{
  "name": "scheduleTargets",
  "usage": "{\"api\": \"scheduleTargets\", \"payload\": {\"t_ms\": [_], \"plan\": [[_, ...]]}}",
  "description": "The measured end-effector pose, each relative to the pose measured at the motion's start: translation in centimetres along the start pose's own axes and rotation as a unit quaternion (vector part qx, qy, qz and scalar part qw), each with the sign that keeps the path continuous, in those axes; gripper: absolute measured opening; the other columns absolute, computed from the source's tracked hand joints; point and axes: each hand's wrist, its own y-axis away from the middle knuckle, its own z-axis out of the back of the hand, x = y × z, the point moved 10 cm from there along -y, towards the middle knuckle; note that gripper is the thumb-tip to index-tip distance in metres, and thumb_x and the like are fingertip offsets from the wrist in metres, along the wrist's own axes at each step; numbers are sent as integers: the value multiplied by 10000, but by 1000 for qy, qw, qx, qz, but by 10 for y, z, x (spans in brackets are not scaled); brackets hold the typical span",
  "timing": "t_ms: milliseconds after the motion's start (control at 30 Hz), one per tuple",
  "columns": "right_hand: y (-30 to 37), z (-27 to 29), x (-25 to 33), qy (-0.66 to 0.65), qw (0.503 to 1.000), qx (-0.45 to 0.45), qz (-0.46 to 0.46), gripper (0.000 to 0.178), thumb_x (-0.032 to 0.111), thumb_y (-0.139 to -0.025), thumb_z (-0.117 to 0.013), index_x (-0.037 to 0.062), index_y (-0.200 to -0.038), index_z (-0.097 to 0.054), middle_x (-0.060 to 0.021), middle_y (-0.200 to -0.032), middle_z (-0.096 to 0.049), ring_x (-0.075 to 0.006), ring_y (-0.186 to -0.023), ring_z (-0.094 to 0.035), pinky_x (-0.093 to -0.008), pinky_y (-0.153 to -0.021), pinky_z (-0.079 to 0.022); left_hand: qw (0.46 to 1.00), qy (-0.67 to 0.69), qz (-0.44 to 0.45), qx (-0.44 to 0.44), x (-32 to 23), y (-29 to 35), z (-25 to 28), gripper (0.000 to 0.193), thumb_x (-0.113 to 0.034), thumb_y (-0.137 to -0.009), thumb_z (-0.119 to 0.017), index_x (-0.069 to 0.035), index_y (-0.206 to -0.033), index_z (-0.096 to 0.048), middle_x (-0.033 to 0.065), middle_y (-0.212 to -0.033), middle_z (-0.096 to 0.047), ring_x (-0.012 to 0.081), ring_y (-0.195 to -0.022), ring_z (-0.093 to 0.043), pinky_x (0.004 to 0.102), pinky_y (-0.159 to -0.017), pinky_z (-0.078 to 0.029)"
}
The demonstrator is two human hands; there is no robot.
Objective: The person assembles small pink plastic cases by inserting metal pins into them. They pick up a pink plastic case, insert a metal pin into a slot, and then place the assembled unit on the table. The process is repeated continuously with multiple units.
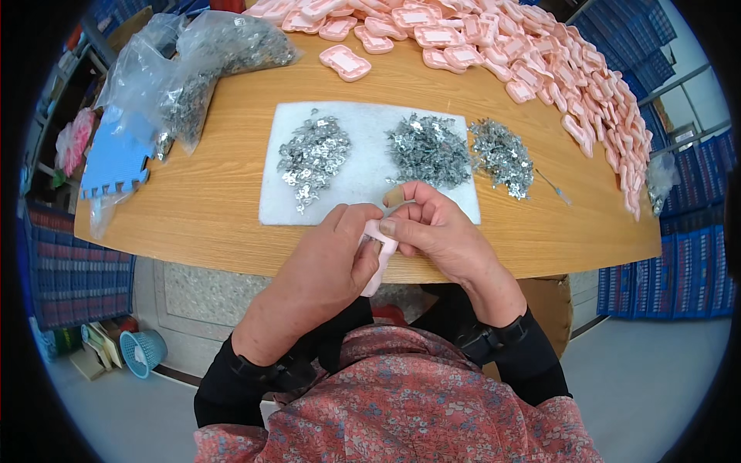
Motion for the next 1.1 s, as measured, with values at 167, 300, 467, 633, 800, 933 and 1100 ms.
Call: {"api": "scheduleTargets", "payload": {"t_ms": [167,300,467,633,800,933,1100], "plan": [[6,3,17,-29,998,-12,52,289,111,-945,-661,34,-1198,-546,8,-846,-610,-43,-698,-535,-187,-652,-450,877,414,224,91,53,12,-37,251,-210,-1001,-501,-28,-1171,-535,84,-943,-582,163,-710,-563,298,-597,-451],[11,-1,28,49,986,-16,157,332,124,-911,-713,16,-1198,-587,35,-841,-572,-23,-687,-489,-175,-626,-407,677,682,254,110,43,19,-55,296,-290,-1016,-447,-90,-1222,-518,52,-881,-523,91,-529,-419,216,-426,-319],[13,-7,30,153,976,-10,154,218,107,-870,-748,23,-1066,-699,46,-785,-543,-26,-663,-442,-207,-584,-389,610,739,228,173,28,25,-66,359,-345,-1020,-466,-72,-1250,-499,39,-894,-512,96,-582,-449,232,-453,-307],[15,-2,35,170,975,-19,141,133,106,-869,-743,2,-948,-722,28,-739,-558,-31,-666,-465,-207,-600,-403,568,764,246,181,34,29,-78,491,-468,-984,-493,-74,-1275,-501,116,-930,-506,115,-531,-465,239,-428,-336],[19,11,22,91,985,-51,136,148,124,-886,-728,-1,-965,-716,38,-752,-577,-24,-669,-472,-204,-603,-411,524,796,192,236,30,26,-86,491,-469,-975,-528,-128,-1326,-493,73,-977,-507,99,-594,-460,226,-478,-323],[24,15,21,99,985,-57,126,205,139,-882,-738,-14,-1013,-702,53,-760,-584,-13,-674,-476,-199,-601,-415,512,798,206,240,27,25,-92,492,-473,-972,-528,-121,-1313,-497,80,-975,-510,95,-596,-460,222,-477,-323],[26,15,18,132,987,-22,90,279,157,-878,-746,-15,-1088,-679,59,-717,-559,-13,-651,-467,-192,-587,-404,502,805,226,221,21,26,-100,439,-405,-1008,-479,-85,-1308,-480,121,-944,-500,106,-520,-454,218,-415,-317]]}}
